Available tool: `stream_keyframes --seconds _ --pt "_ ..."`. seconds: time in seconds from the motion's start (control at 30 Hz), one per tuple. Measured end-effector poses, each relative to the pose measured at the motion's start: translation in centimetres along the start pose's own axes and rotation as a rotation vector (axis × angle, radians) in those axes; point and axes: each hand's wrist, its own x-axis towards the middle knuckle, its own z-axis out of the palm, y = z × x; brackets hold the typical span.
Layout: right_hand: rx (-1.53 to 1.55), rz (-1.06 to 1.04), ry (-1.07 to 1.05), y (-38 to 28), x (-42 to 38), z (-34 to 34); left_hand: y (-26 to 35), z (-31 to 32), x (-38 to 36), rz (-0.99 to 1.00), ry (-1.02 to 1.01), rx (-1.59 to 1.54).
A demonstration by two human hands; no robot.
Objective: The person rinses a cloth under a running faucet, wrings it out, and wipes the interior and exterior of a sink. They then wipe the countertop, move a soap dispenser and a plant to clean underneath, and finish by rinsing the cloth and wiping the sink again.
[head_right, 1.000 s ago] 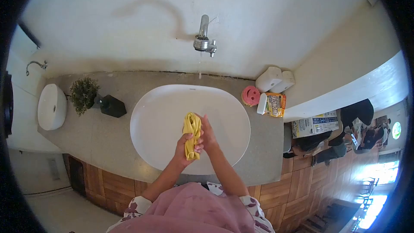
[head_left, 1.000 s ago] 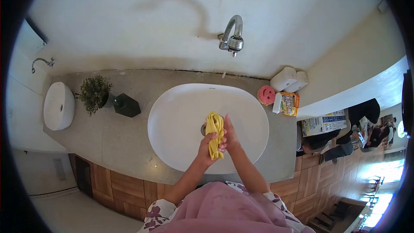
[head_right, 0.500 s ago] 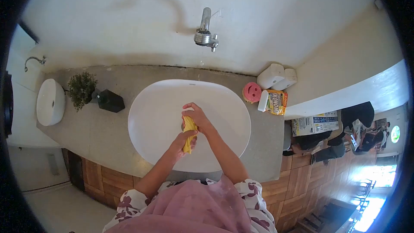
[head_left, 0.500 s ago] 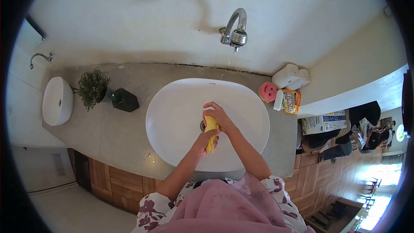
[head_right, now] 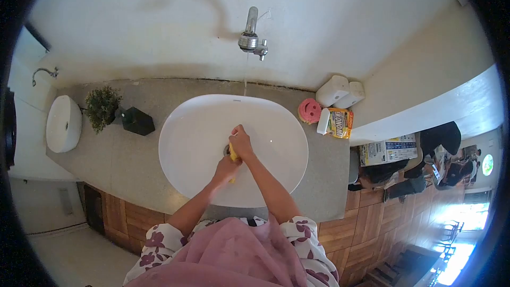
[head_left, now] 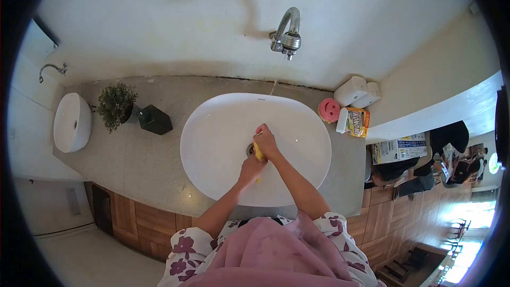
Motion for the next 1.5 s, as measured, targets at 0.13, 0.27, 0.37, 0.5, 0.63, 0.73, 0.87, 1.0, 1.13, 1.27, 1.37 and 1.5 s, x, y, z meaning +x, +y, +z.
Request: stream_keyframes --seconds 0.13,0.27,0.37,0.5,0.63,0.73,0.87,1.0,1.13,1.27,1.37,1.5 --pt "-0.319 -0.118 0.086 0.1 -0.5 0.6 1.1 -0.6 -1.2 0.074 0.067 0.382" --pt "-0.423 -0.050 0.064 -1.9 -2.1 0.7 -0.4 0.2 -1.0 0.103 0.088 0.478" --pt "-0.384 -0.150 0.130 -2.6 -3.1 0.6 0.7 -0.1 -2.5 0.153 0.133 0.442" --pt "-0.354 -0.047 0.067 -5.6 -4.8 -1.2 0.5 -0.6 -2.4 0.253 0.085 0.371" --pt "0.647 0.224 -0.325 -5.3 -5.4 -5.3 1.1 -1.4 -2.9 -0.070 -0.319 -0.428" --pt "0.871 0.195 -0.324 -4.3 -6.1 -4.9 2.7 -1.7 -4.1 -0.229 -0.628 -1.112" --pt "1.341 0.162 -0.356 -8.6 -9.2 -2.8 3.7 -0.5 -5.3 -0.264 -0.758 -1.501" --pt "1.129 -0.051 -0.533 -5.7 -7.1 -4.0 4.7 -2.0 -6.7 -0.234 -0.781 -1.645" --pt "0.400 0.059 -0.342 -7.5 -6.1 -4.1 3.0 -3.0 -5.6 -0.262 -0.702 -1.487" --pt "-0.082 -0.213 -0.003 -4.4 -4.2 -1.8 2.0 -2.3 -3.3 -0.183 -0.357 -0.828" --pt "-0.146 -0.204 0.110 -3.8 -3.6 -0.7 0.1 -1.4 -1.0 -0.065 -0.185 -0.577" --pt "-0.177 -0.183 0.171 -3.2 -3.6 -0.1 0.4 -0.7 -1.1 0.120 0.065 -0.210"
